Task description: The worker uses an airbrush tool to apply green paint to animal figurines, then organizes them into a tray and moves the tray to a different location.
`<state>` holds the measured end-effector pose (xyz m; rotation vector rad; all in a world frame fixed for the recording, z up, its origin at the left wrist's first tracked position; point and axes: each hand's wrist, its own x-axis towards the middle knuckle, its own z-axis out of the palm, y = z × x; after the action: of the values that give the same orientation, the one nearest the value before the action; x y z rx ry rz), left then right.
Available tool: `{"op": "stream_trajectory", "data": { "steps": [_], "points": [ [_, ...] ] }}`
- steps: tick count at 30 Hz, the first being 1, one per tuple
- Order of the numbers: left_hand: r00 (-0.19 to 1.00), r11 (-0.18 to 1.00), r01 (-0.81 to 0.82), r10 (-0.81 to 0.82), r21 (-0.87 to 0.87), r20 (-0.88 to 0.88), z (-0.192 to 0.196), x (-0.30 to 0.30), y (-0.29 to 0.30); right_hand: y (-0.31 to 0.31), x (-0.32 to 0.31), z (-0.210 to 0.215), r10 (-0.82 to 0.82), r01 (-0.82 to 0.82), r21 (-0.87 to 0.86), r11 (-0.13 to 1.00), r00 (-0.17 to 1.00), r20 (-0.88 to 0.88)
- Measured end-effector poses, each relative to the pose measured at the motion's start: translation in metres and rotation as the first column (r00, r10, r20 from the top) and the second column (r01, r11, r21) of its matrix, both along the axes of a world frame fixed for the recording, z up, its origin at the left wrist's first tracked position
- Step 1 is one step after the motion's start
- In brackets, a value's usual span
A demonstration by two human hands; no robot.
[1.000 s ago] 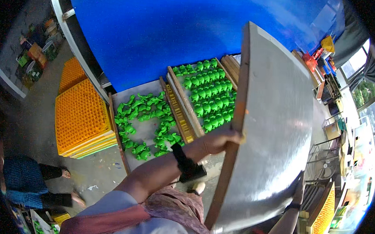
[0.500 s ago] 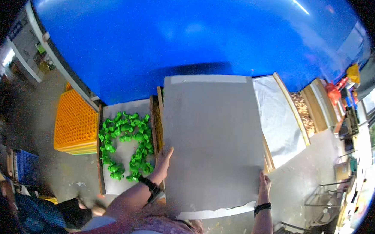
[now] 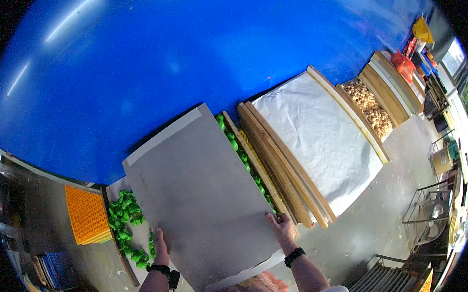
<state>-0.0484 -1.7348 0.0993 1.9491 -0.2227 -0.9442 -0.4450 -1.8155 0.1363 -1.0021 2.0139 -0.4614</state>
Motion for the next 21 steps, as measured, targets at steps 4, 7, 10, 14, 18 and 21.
{"op": "stream_trajectory", "data": {
  "steps": [4, 7, 10, 14, 18, 21],
  "points": [
    [0.992, 0.992, 0.12, -0.119, -0.032, 0.035, -0.005, -0.012, -0.011, -0.02, -0.011, 0.0, -0.031, 0.029, 0.029, 0.999, 0.999, 0.044],
    [0.972, 0.997, 0.068, -0.056, 0.046, -0.229, -0.026, -0.009, -0.024, -0.022, -0.02, -0.006, -0.015, 0.018, 0.065, 0.998, 0.999, -0.043],
    [0.975, 0.998, 0.065, -0.068, -0.021, -0.212, -0.039, -0.012, -0.026, -0.021, -0.024, -0.011, -0.027, 0.035, 0.12, 0.992, 0.997, -0.069],
    [0.979, 0.969, 0.061, -0.011, 0.241, -0.202, -0.02, -0.016, -0.033, -0.027, -0.025, -0.01, -0.03, 0.033, 0.141, 0.99, 0.999, -0.03],
    [0.952, 0.984, 0.062, -0.007, 0.168, -0.306, -0.002, -0.021, -0.041, -0.041, -0.032, -0.004, 0.015, -0.001, 0.21, 0.978, 0.998, -0.068],
    [0.958, 0.995, 0.068, -0.043, 0.079, -0.282, -0.018, -0.019, -0.046, -0.047, -0.032, -0.003, -0.002, 0.017, 0.177, 0.984, 0.996, -0.087]
  ]
}}
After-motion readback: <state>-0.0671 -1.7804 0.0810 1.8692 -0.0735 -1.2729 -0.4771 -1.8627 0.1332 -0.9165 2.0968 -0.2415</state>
